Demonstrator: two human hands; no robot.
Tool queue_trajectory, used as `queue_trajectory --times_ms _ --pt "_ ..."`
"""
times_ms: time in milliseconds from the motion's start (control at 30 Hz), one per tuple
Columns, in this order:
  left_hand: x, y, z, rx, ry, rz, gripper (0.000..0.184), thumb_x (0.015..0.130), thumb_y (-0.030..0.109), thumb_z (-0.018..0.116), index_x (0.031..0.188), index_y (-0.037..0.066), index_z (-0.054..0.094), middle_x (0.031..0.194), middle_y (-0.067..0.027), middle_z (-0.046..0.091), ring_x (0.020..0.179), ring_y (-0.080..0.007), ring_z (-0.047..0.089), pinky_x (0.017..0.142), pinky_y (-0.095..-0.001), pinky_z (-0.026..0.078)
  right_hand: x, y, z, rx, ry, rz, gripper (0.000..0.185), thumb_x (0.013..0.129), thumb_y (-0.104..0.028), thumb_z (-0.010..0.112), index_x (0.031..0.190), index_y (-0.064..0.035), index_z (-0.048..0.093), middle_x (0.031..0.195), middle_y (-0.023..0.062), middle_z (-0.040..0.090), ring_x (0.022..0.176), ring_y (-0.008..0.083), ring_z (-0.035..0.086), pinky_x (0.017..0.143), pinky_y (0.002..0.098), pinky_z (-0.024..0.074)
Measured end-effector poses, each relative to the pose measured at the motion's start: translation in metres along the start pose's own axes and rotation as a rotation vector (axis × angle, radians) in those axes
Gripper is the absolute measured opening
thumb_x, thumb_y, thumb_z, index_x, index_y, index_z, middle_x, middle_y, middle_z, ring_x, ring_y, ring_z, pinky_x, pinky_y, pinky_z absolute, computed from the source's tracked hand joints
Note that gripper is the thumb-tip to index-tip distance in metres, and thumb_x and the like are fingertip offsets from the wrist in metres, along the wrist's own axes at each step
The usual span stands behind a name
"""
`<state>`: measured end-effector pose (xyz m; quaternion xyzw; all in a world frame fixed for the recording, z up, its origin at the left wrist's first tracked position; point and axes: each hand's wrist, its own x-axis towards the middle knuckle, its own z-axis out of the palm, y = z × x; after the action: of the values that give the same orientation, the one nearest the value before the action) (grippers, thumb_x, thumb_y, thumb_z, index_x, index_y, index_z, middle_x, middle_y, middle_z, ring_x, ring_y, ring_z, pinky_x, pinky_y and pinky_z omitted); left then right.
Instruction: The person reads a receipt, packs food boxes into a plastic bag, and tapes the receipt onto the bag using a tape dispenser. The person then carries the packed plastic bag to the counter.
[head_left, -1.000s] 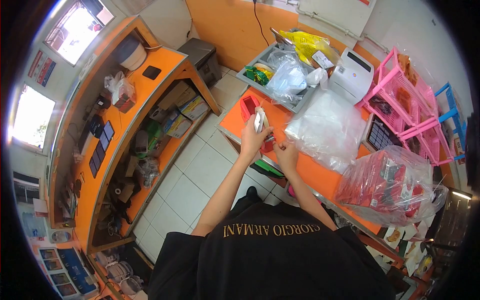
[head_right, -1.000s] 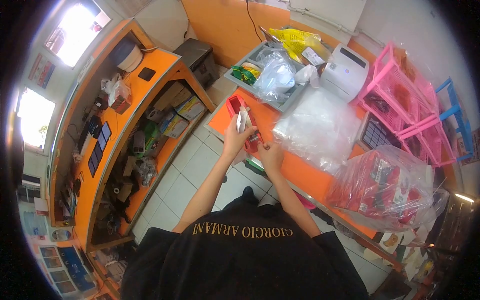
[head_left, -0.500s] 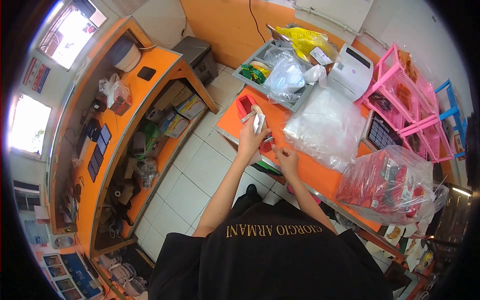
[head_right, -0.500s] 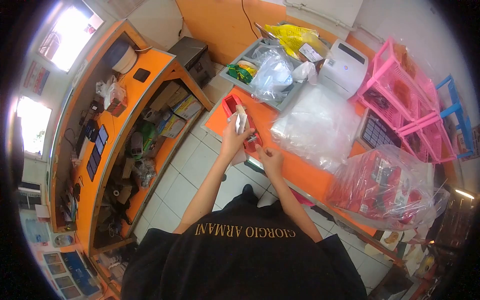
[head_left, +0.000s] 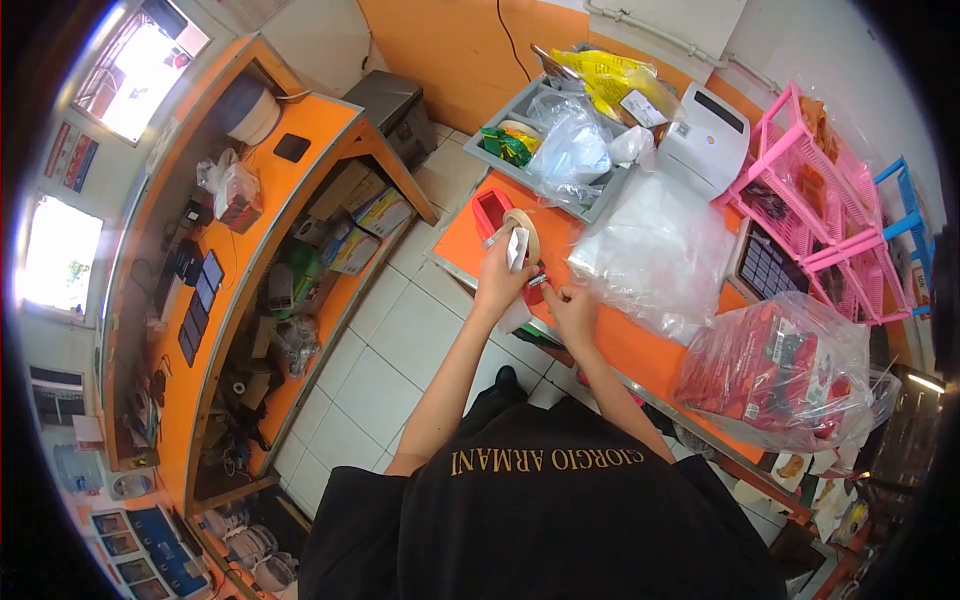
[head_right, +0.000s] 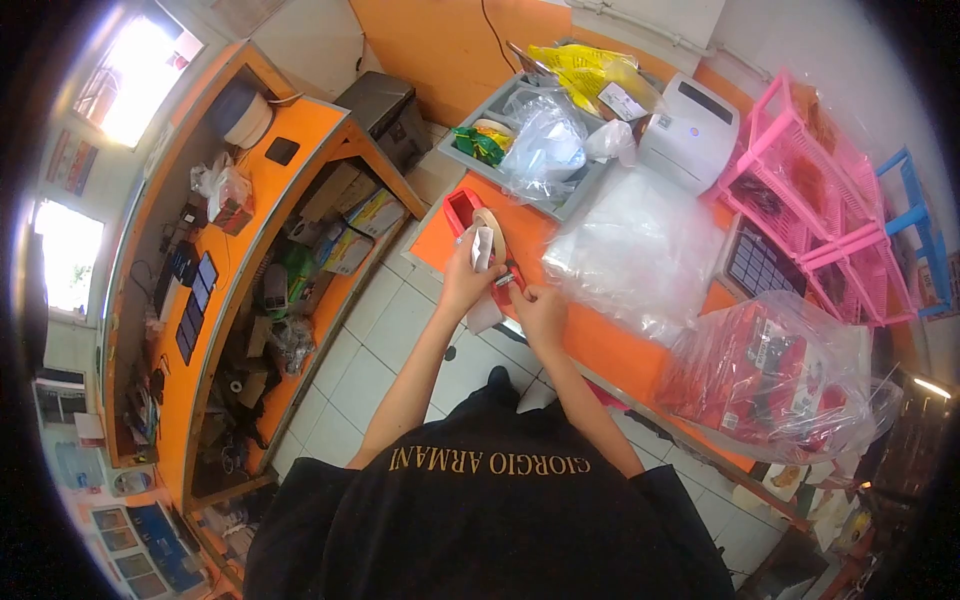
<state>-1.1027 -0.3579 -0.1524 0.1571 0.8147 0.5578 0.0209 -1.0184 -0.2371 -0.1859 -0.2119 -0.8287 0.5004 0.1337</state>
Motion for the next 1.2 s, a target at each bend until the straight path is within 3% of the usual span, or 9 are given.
queue_trajectory --times_ms 67,267,333,533,600,667,700,833,1200 --pt "0.002 -0.006 0.001 0.081 -0.013 0.021 0.079 0.059 0.005 0.079 0.128 0.003 0.042 0.111 -0.019 0.056 0.102 -0.0321 0.055 0.087 -0.0378 0.044 -0.002 -0.009 -0.003 0.002 -0.002 0.008 0.044 0.077 -0.029 0.066 0.049 0.0006 0.051 0.042 0.0126 0.04 0.036 0.0219 0.039 0.043 0.039 0.0282" --pt "0.0 -0.005 0.004 0.089 0.009 0.048 0.077 0.058 0.003 0.078 0.128 0.003 0.043 0.112 -0.0194 0.055 0.105 -0.0333 0.053 0.088 -0.0385 0.043 -0.002 -0.006 0.0 -0.09 0.002 -0.011 0.042 0.078 -0.028 0.063 0.05 0.0004 0.051 0.045 0.0165 0.043 0.039 0.0282 0.044 0.044 0.0417 0.03" --pt "-0.002 -0.002 0.005 0.122 0.022 0.076 0.077 0.059 0.004 0.078 0.128 0.003 0.044 0.113 -0.0196 0.055 0.105 -0.0333 0.053 0.089 -0.0383 0.043 0.001 0.029 0.002 -0.231 0.108 -0.094 0.042 0.078 -0.023 0.066 0.051 0.0032 0.048 0.042 0.0114 0.039 0.038 0.0134 0.038 0.041 0.035 0.0271" --pt "-0.002 -0.002 -0.004 0.113 0.029 0.085 0.056 0.063 0.009 0.078 0.111 -0.001 0.051 0.104 -0.0208 0.057 0.098 -0.0344 0.056 0.083 -0.0403 0.045 -0.009 0.064 -0.044 -0.089 -0.029 0.043 0.047 0.081 -0.026 0.066 0.047 -0.0036 0.043 0.043 0.0004 0.04 0.043 0.0043 0.035 0.041 0.0272 0.0263" --pt "-0.003 -0.001 -0.011 0.06 0.023 0.057 0.054 0.065 0.012 0.078 0.111 0.0 0.051 0.101 -0.0194 0.06 0.094 -0.0314 0.059 0.079 -0.0391 0.047 -0.018 0.045 -0.045 0.016 -0.099 0.047 0.048 0.082 -0.028 0.066 0.047 -0.0049 0.044 0.043 -0.0015 0.041 0.043 0.0037 0.035 0.041 0.0256 0.0258" --pt "-0.005 0.003 -0.022 -0.136 -0.033 -0.233 0.049 0.072 0.018 0.075 0.111 0.0 0.052 0.094 -0.0154 0.063 0.08 -0.0225 0.063 0.068 -0.0345 0.05 -0.028 0.024 -0.035 0.129 -0.168 0.041 0.049 0.083 -0.03 0.066 0.046 -0.0062 0.045 0.043 -0.0034 0.042 0.043 0.003 0.035 0.041 0.024 0.0254" --pt "-0.007 0.005 -0.027 -0.111 0.003 -0.179 0.039 0.082 0.02 0.068 0.112 0.0 0.051 0.088 -0.01 0.063 0.07 -0.0151 0.063 0.059 -0.0304 0.05 -0.036 0.015 -0.029 0.227 -0.264 0.081 0.048 0.083 -0.031 0.066 0.047 -0.0061 0.047 0.044 -0.0035 0.042 0.043 0.0029 0.035 0.041 0.0233 0.0251" --pt "-0.016 -0.001 -0.036 -0.487 0.114 -0.262 0.025 0.095 0.019 0.049 0.111 0.001 0.051 0.088 -0.0072 0.063 0.072 -0.0144 0.063 0.06 -0.0291 0.051 -0.056 -0.003 -0.009 0.401 -0.514 0.274 0.05 0.081 -0.038 0.067 0.049 -0.0032 0.053 0.046 -0.0024 0.046 0.045 0.0052 0.04 0.045 0.0247 0.0302" --pt "-0.025 0.029 -0.06 -0.786 0.155 -0.267 0.029 0.098 0.025 0.039 0.114 0.002 0.047 0.099 -0.0104 0.061 0.081 -0.0193 0.063 0.072 -0.0341 0.053 -0.068 -0.021 -0.004 0.361 -0.491 0.241 0.05 0.08 -0.04 0.067 0.049 -0.0042 0.053 0.046 -0.0028 0.046 0.044 0.0039 0.037 0.045 0.0225 0.0277"
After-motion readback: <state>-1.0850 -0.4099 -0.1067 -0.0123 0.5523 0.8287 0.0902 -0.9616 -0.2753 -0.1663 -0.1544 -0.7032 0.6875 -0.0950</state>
